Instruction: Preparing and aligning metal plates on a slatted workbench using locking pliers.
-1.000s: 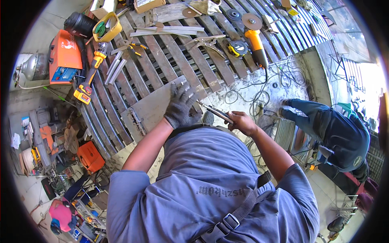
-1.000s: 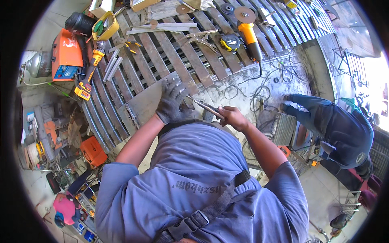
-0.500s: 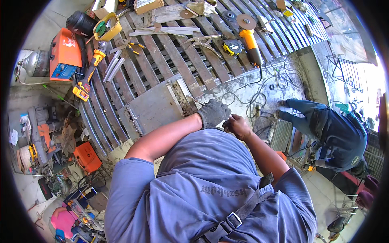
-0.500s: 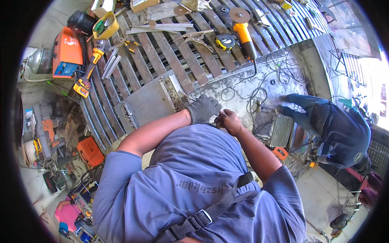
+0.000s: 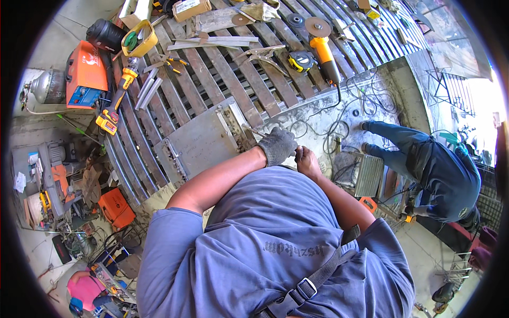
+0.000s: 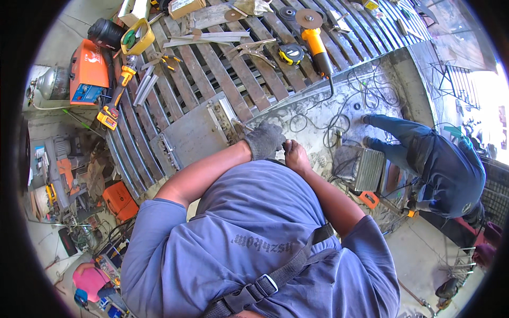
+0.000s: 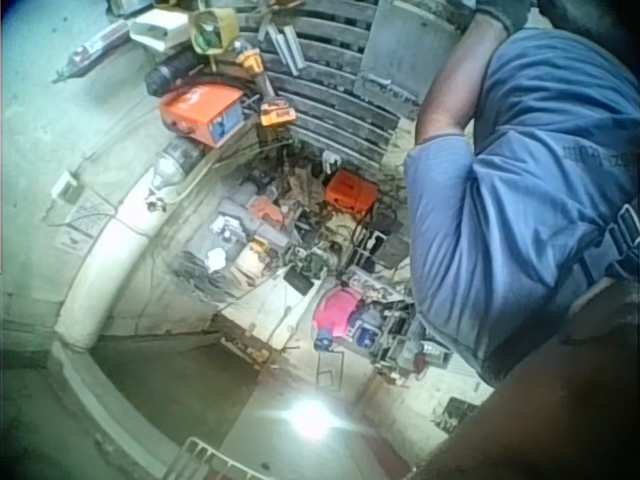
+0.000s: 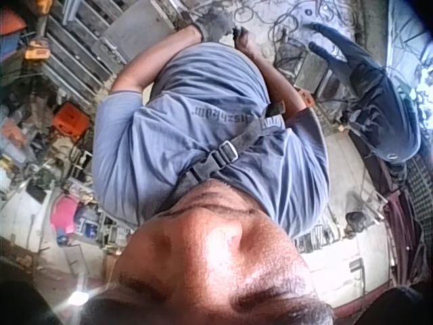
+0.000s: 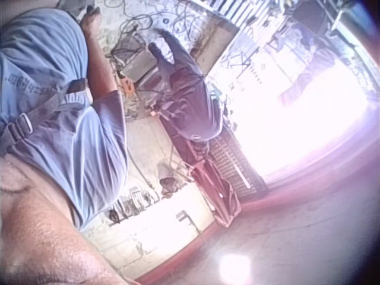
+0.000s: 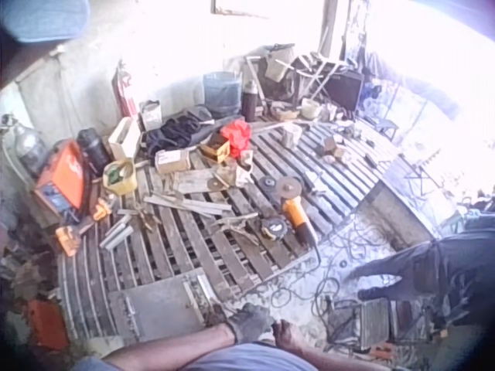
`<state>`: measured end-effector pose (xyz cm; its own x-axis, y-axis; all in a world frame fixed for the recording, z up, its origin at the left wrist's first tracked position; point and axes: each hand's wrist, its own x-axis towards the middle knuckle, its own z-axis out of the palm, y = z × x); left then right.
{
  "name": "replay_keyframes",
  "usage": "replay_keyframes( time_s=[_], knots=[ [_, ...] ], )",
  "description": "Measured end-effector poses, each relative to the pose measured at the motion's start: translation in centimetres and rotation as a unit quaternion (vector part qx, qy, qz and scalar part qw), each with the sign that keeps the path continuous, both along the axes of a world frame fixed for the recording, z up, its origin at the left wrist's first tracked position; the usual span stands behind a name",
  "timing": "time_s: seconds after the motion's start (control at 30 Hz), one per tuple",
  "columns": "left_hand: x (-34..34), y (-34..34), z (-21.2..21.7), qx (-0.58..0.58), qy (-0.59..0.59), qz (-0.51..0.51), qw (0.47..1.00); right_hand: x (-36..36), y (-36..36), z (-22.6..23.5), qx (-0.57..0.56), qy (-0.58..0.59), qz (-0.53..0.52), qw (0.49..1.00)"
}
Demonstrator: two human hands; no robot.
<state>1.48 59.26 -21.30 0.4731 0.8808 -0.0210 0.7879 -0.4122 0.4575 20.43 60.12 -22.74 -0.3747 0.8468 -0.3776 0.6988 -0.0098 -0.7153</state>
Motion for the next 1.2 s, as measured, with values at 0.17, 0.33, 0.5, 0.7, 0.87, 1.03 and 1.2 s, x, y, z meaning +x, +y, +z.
replay_keyframes(
  time_s=[0.17, 0.33, 0.5, 0.7, 0.87, 1.03, 1.2],
  knots=[
    [-0.2, 0.0, 0.7, 0.007, 0.014, 0.001, 1.000, -0.4, 0.4, 0.6, -0.085, -0.030, -0.012, 0.996],
    [0.0, -0.3, 1.0, 0.036, 0.010, -0.006, 0.999, 1.3, 0.9, -2.7, -0.056, 0.010, 0.063, 0.996],
    [-0.3, -0.5, 1.9, 0.051, -0.036, 0.050, 0.997, -0.5, 1.7, 1.9, -0.401, 0.072, -0.143, 0.902],
    [-1.0, 0.8, 0.9, -0.091, 0.026, 0.015, 0.995, -1.6, 2.2, 5.8, -0.300, -0.021, -0.043, 0.953],
    [-1.0, 1.9, 1.4, -0.191, 0.038, -0.009, 0.981, -0.5, 2.5, 3.4, -0.313, 0.013, -0.068, 0.947],
    [-1.1, 1.7, 2.6, -0.182, 0.045, 0.014, 0.982, -1.0, 2.3, 5.0, -0.371, 0.082, -0.017, 0.925],
    [-0.9, 1.8, 2.4, -0.194, 0.041, 0.029, 0.980, -1.3, 1.5, 2.9, -0.224, -0.017, -0.033, 0.974]
  ],
)
